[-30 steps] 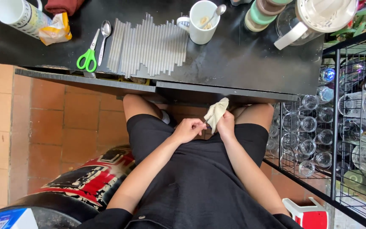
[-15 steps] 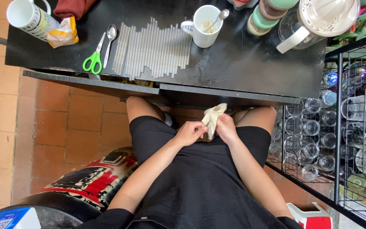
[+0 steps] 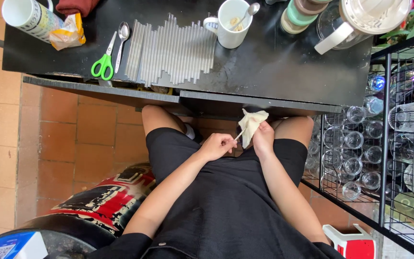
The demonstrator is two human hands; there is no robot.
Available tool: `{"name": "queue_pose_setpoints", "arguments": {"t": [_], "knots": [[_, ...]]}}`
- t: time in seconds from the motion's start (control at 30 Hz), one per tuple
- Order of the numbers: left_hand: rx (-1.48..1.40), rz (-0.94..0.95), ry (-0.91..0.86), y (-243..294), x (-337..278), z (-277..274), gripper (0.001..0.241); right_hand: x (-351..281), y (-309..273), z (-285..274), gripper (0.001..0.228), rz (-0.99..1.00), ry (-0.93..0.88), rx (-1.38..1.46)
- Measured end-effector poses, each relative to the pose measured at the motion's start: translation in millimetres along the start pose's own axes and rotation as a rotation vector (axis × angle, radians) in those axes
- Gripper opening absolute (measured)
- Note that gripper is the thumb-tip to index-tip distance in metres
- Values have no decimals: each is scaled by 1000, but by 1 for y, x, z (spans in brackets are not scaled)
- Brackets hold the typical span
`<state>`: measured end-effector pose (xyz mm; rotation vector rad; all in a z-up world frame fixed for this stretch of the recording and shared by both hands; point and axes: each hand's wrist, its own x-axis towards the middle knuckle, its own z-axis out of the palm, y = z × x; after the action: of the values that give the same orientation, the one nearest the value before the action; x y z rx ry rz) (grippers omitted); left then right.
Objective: Wiping spoons with a cloth and organizing straws and cutlery at a coffee shop counter.
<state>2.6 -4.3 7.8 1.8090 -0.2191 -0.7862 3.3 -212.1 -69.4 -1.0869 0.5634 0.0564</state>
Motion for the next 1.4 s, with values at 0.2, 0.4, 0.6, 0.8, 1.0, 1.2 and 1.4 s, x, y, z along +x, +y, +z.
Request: {"name": "queue_pose_setpoints", "arguments": {"t": [0.2, 0.4, 0.6, 0.8, 1.0, 1.2, 1.4], "knots": [[-114, 34, 5, -13, -1, 0, 22, 1, 13, -11, 17, 200, -156, -69], [-65, 55, 159, -15, 0, -5, 23, -8, 20, 0, 22, 70, -436, -271], [-28, 119, 361, -7, -4, -17, 22, -21, 7, 6, 20, 79, -464, -561], [-87, 236, 489, -5, -8, -33, 17, -43, -21, 32, 23, 96, -645, -649], [-226, 314, 553, 9, -20, -48, 16, -14, 20, -7, 25, 229, -413, -563], [-211, 197, 785, 83, -64, -149, 19, -13, -6, 9, 18, 177, -278, -112], [432, 428, 1082, 58, -36, -304, 26, -1, 21, -12, 21, 243, -257, -374]]}}
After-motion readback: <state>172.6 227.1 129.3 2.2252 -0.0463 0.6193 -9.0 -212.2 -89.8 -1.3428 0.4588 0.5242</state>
